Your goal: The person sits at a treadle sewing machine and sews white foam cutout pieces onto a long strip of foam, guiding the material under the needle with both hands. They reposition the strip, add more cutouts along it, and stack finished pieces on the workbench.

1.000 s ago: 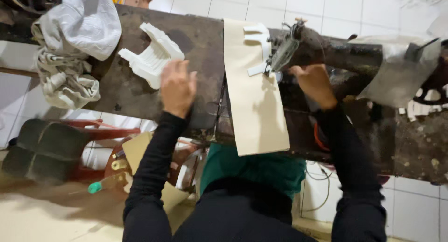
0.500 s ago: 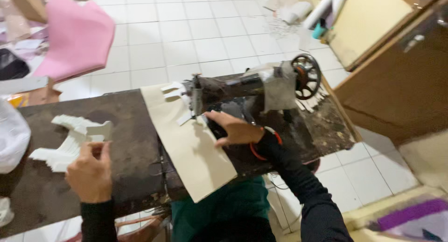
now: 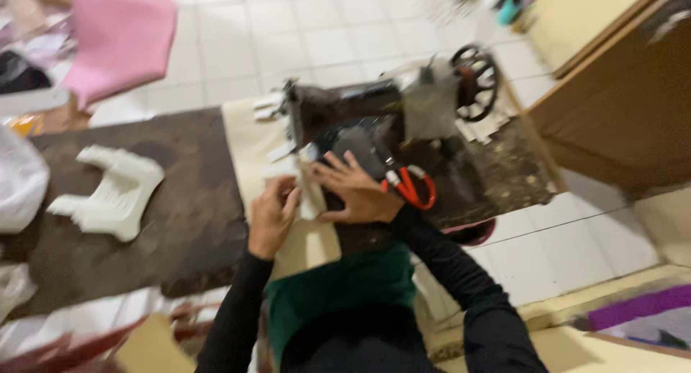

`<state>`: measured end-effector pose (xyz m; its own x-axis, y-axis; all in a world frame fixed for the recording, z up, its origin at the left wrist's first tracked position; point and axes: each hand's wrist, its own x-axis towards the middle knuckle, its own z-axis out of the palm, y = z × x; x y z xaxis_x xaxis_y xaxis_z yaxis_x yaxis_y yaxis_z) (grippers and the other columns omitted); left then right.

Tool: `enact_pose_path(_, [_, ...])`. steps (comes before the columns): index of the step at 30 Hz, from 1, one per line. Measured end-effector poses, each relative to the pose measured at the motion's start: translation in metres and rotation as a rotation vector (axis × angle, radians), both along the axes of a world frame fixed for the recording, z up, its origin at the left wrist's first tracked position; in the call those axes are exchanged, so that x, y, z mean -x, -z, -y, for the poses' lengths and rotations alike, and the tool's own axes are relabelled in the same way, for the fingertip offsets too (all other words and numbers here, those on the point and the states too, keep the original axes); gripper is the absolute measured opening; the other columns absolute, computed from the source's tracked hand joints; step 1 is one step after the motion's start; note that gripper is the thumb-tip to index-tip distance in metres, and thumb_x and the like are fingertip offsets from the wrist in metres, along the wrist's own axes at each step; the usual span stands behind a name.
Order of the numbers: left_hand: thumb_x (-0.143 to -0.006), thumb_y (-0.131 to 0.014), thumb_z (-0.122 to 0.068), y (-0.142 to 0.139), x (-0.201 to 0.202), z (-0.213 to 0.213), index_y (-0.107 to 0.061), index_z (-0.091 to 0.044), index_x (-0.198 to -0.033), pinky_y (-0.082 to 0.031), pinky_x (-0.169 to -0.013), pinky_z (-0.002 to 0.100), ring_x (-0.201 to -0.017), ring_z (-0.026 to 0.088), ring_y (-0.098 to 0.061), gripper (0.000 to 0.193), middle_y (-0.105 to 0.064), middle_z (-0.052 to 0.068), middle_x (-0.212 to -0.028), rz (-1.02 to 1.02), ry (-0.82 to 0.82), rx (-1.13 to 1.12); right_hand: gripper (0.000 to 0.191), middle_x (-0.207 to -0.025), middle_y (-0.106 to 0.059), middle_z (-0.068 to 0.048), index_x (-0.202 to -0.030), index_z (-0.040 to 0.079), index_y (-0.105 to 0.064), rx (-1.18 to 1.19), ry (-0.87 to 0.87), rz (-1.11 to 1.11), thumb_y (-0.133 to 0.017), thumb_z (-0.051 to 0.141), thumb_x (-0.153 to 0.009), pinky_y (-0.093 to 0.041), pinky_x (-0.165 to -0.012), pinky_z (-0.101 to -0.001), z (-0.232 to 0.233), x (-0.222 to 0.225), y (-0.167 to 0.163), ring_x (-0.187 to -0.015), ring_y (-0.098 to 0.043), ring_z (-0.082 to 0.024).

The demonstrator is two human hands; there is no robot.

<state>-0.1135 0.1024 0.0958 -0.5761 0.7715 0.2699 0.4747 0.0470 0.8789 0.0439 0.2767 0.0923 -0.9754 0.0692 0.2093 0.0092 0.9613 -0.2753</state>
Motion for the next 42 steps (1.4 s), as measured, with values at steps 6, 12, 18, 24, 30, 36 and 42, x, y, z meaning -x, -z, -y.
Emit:
enact_pose_path(6, [-0.091,-0.072,-0.003,-0.002,0.007,0.004,-0.07,-0.005,-0.125,-0.053,-0.082,0.041,-0.092,0.033,-0.065,0.034,-0.066,0.017,-0.107,-0.372,-0.019,0.049,0.102,-0.166,-0.034,-0.015,-0.159,0.01,-0.038,0.026,-0.04,-0.04,-0.069,0.071,-0.083,-0.014,-0.12,-0.0705,0.004,0.004,0.002,-0.154,-0.024,-0.045])
enact_pose_path(12, [-0.086,-0.071,-0.005,0.001,0.033,-0.014,-0.069,-0.007,-0.116,-0.048,-0.101,0.046,-0.118,0.033,-0.06,0.03,-0.064,0.013,-0.123,-0.728,0.047,-0.006,0.108,-0.166,-0.034,-0.015,-0.16,0.006,-0.034,0.053,-0.049,-0.049,-0.068,0.072,-0.083,-0.011,-0.121,-0.0696,0.007,0.003,-0.006,-0.154,-0.025,-0.044])
enact_pose_path(18, [-0.091,-0.071,-0.007,0.019,0.04,-0.026,-0.072,-0.011,-0.114,-0.047,-0.101,0.044,-0.116,0.03,-0.06,0.024,-0.065,0.006,-0.119,-0.705,0.039,0.048,0.109,-0.163,-0.037,-0.019,-0.153,-0.001,-0.039,0.065,-0.043,-0.071,-0.07,0.073,-0.08,-0.011,-0.122,-0.0683,0.007,0.004,-0.005,-0.154,-0.026,-0.043])
enact_pose_path(24, [-0.089,-0.07,-0.007,0.023,0.041,-0.028,-0.074,-0.011,-0.112,-0.047,-0.1,0.044,-0.116,0.028,-0.06,0.023,-0.065,0.004,-0.119,-0.691,0.0,0.053,0.108,-0.162,-0.039,-0.019,-0.152,-0.001,-0.042,0.081,-0.04,-0.076,-0.071,0.073,-0.079,-0.011,-0.122,-0.0682,0.005,0.004,0.002,-0.154,-0.027,-0.043])
enact_pose_path(30, [-0.09,-0.071,-0.011,0.015,0.026,-0.032,-0.074,-0.007,-0.114,-0.046,-0.105,0.046,-0.121,0.032,-0.058,0.025,-0.063,0.012,-0.124,-0.68,-0.042,0.103,0.11,-0.163,-0.037,-0.018,-0.154,-0.001,-0.041,0.108,-0.037,-0.059,-0.073,0.072,-0.079,-0.01,-0.123,-0.0691,0.008,0.008,-0.01,-0.155,-0.024,-0.042])
enact_pose_path(36, [-0.089,-0.078,-0.026,0.014,0.008,-0.044,-0.069,0.003,-0.112,-0.043,-0.105,0.05,-0.121,0.044,-0.052,0.039,-0.054,0.03,-0.133,-0.656,-0.135,0.108,0.084,-0.148,-0.054,-0.02,-0.152,0.009,-0.049,0.41,0.039,0.21,-0.078,0.049,-0.084,-0.053,-0.1,-0.0512,-0.013,-0.012,-0.057,-0.122,-0.062,-0.039])
enact_pose_path(42, [-0.089,-0.078,-0.024,0.016,0.029,-0.04,-0.069,0.0,-0.109,-0.044,-0.109,0.046,-0.122,0.038,-0.053,0.033,-0.058,0.021,-0.133,-0.671,-0.006,0.1,0.022,-0.116,-0.074,-0.015,-0.132,0.005,-0.068,-0.107,0.687,-0.883,-0.068,0.017,-0.113,-0.064,-0.079,-0.0287,-0.126,-0.088,-0.093,-0.098,-0.078,-0.023])
